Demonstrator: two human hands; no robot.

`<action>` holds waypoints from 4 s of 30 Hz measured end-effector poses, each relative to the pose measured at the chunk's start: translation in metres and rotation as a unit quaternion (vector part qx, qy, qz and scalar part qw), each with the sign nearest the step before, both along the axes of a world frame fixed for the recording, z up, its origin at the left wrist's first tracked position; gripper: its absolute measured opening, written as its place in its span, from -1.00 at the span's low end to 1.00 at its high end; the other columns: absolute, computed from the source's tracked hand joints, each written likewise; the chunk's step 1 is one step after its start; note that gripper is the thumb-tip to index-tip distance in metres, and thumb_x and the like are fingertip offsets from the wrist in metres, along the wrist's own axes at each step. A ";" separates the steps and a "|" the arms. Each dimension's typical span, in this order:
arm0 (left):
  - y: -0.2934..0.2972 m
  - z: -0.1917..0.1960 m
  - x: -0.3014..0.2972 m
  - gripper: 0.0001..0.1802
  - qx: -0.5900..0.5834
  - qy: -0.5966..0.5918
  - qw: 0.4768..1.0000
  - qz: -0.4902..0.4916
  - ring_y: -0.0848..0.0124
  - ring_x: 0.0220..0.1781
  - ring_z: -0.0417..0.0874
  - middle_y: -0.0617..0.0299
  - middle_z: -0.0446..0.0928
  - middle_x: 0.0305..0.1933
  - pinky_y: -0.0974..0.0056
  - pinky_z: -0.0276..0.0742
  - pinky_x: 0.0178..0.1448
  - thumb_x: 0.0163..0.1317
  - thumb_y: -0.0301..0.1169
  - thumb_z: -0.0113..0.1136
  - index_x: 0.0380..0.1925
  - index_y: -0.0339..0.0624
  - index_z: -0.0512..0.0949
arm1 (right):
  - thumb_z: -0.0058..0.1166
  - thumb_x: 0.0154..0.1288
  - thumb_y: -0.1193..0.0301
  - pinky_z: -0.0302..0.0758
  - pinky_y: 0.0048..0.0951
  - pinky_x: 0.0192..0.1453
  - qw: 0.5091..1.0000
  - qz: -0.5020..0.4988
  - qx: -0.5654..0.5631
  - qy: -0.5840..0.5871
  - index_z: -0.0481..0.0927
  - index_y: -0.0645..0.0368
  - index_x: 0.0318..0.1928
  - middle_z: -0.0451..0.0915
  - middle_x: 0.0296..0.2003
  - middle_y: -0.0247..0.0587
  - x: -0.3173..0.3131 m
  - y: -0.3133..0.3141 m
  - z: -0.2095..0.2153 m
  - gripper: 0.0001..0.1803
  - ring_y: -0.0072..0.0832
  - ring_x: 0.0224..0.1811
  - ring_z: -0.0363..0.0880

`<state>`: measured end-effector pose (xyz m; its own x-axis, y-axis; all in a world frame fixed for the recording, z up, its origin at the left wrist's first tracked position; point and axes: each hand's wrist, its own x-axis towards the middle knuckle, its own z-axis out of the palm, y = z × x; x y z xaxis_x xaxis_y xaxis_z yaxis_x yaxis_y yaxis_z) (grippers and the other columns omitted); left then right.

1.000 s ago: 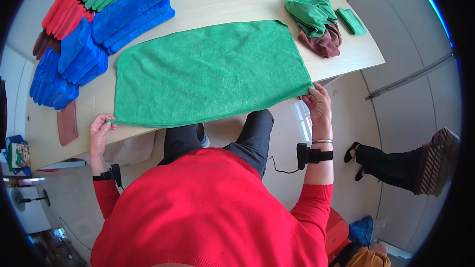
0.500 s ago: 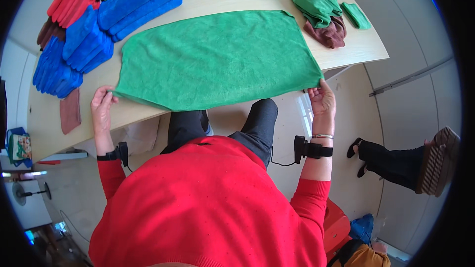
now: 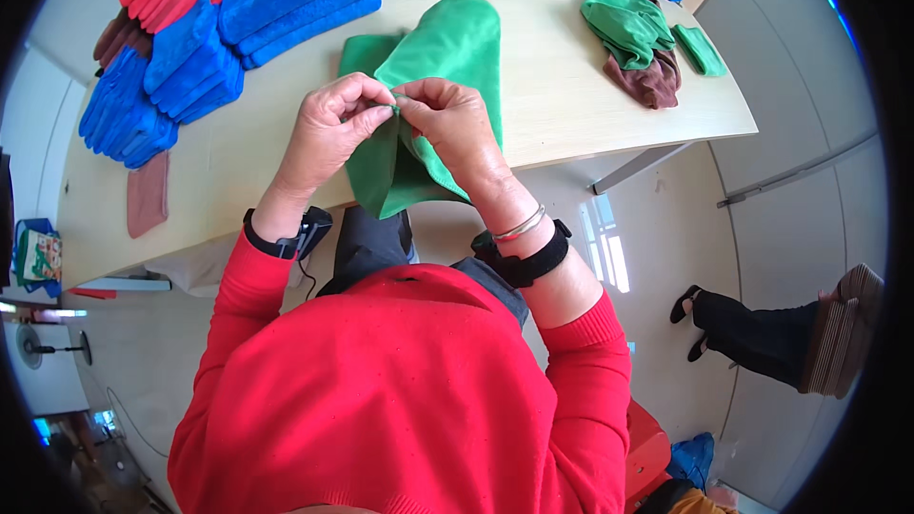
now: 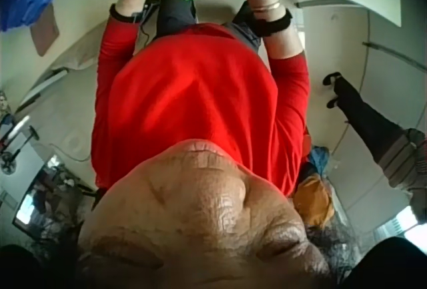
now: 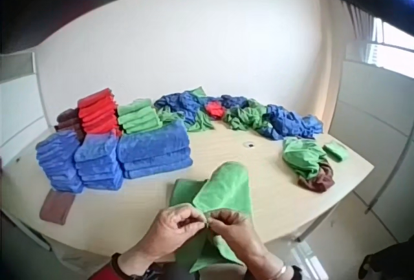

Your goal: Fold green cloths into rectangular shapes on a table.

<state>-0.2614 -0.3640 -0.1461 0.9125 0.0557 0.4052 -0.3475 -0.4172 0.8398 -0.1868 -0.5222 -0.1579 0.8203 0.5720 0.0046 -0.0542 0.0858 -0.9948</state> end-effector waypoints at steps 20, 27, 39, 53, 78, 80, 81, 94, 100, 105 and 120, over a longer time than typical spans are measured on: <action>-0.006 -0.013 0.002 -0.88 0.061 -0.059 0.994 0.071 0.52 -0.50 0.48 0.26 0.51 -0.44 0.41 0.43 -0.40 0.05 -0.65 0.26 -0.41 -0.26 0.54 | -0.05 0.29 0.61 0.50 -0.61 -0.17 0.988 -0.011 -0.063 -0.139 0.55 0.28 0.02 0.59 -0.33 -0.34 -0.009 0.004 -0.001 -0.70 -0.69 -0.30 0.50; -0.008 -0.020 0.006 -0.86 0.034 -0.037 0.996 0.075 0.52 -0.45 0.54 0.24 0.52 -0.42 0.41 0.48 -0.36 0.06 -0.65 0.25 -0.37 -0.27 0.52 | -0.04 0.27 0.62 0.52 -0.56 -0.12 0.982 -0.019 -0.070 -0.176 0.51 0.27 0.07 0.61 -0.32 -0.30 -0.008 0.002 -0.004 -0.66 -0.64 -0.25 0.54; -0.009 -0.009 0.020 -0.79 0.228 -0.112 0.957 0.140 0.20 -0.34 0.62 0.15 0.53 -0.31 0.22 0.54 -0.29 -0.04 -0.62 0.28 -0.36 -0.24 0.51 | -0.01 0.11 0.63 0.53 -0.47 -0.18 0.915 -0.044 -0.155 -0.371 0.51 0.17 0.04 0.63 -0.40 -0.18 0.006 0.010 0.013 -0.58 -0.48 -0.33 0.62; -0.027 -0.016 -0.005 -0.81 0.290 -0.267 0.913 0.103 0.16 -0.32 0.56 0.10 0.49 -0.32 0.21 0.51 -0.23 0.00 -0.43 0.31 -0.38 -0.19 0.52 | -0.05 0.21 0.51 0.54 -0.52 -0.37 0.907 0.004 -0.206 -0.367 0.61 0.10 -0.04 0.62 -0.47 -0.21 0.061 0.019 0.038 -0.69 -0.54 -0.45 0.61; -0.046 -0.027 -0.038 -0.93 0.537 -0.174 0.816 -0.125 0.37 -0.20 0.39 0.29 0.33 -0.41 0.27 0.25 -0.06 0.00 -0.43 0.03 -0.61 -0.04 0.41 | -0.14 0.32 0.52 0.61 -0.48 -0.22 0.994 -0.052 0.039 -0.091 0.55 0.35 -0.12 0.62 -0.36 -0.16 0.089 -0.014 0.120 -0.77 -0.42 -0.40 0.62; -0.024 0.004 -0.057 -0.90 0.559 -0.165 0.807 -0.095 0.35 -0.28 0.39 0.29 0.29 -0.48 0.27 0.24 -0.14 -0.02 -0.42 0.06 -0.65 -0.05 0.38 | -0.13 0.30 0.54 0.61 -0.47 -0.20 0.991 -0.023 0.072 -0.107 0.56 0.35 -0.12 0.62 -0.34 -0.16 0.088 -0.025 0.136 -0.77 -0.43 -0.40 0.62; -0.014 0.021 -0.061 -0.90 0.537 -0.167 0.823 -0.082 0.33 -0.28 0.40 0.27 0.32 -0.48 0.27 0.26 -0.15 -0.04 -0.41 0.11 -0.64 -0.07 0.39 | -0.12 0.29 0.55 0.61 -0.47 -0.19 0.989 -0.014 0.087 -0.116 0.56 0.35 -0.12 0.62 -0.33 -0.17 0.089 -0.033 0.143 -0.77 -0.43 -0.39 0.63; 0.103 0.147 -0.061 -0.80 0.176 -0.157 0.970 -0.050 0.39 -0.09 0.46 0.25 0.47 -0.20 0.28 0.33 0.10 0.12 -0.40 0.29 -0.43 -0.21 0.44 | -0.06 0.28 0.58 0.58 -0.57 -0.29 0.928 -0.149 -0.037 -0.339 0.59 0.33 -0.15 0.61 -0.44 -0.28 0.088 -0.057 0.187 -0.81 -0.57 -0.47 0.58; 0.110 0.143 -0.037 -0.86 0.105 -0.169 0.979 -0.038 0.51 -0.11 0.46 0.31 0.47 -0.20 0.38 0.36 0.05 0.19 -0.46 0.23 -0.37 -0.22 0.45 | -0.07 0.30 0.57 0.57 -0.57 -0.35 0.919 -0.164 -0.055 -0.355 0.60 0.34 -0.20 0.58 -0.49 -0.29 0.101 -0.065 0.185 -0.82 -0.58 -0.51 0.54; 0.139 0.141 0.005 -0.84 0.108 -0.052 0.992 0.047 0.59 -0.15 0.47 0.35 0.49 -0.20 0.48 0.39 -0.04 0.19 -0.51 0.19 -0.23 -0.22 0.47 | -0.05 0.29 0.55 0.55 -0.55 -0.39 0.923 -0.140 -0.095 -0.347 0.60 0.33 -0.23 0.57 -0.51 -0.29 0.123 -0.067 0.184 -0.84 -0.57 -0.53 0.53; 0.121 0.146 0.180 -0.90 0.132 -0.199 0.952 0.192 0.53 -0.50 0.53 0.28 0.52 -0.50 0.43 0.45 -0.41 0.12 -0.55 0.09 -0.35 -0.24 0.53 | -0.03 0.34 0.41 0.54 -0.61 -0.13 0.881 -0.234 -0.085 -0.402 0.62 0.18 -0.06 0.66 -0.31 -0.30 0.227 -0.110 0.158 -0.76 -0.63 -0.27 0.62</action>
<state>-0.0811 -0.2426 -0.0006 0.6164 0.2022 0.7610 -0.3964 -0.7553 0.5218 0.0399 -0.6325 -0.0003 0.7365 0.2206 0.6394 0.6764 -0.2416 -0.6958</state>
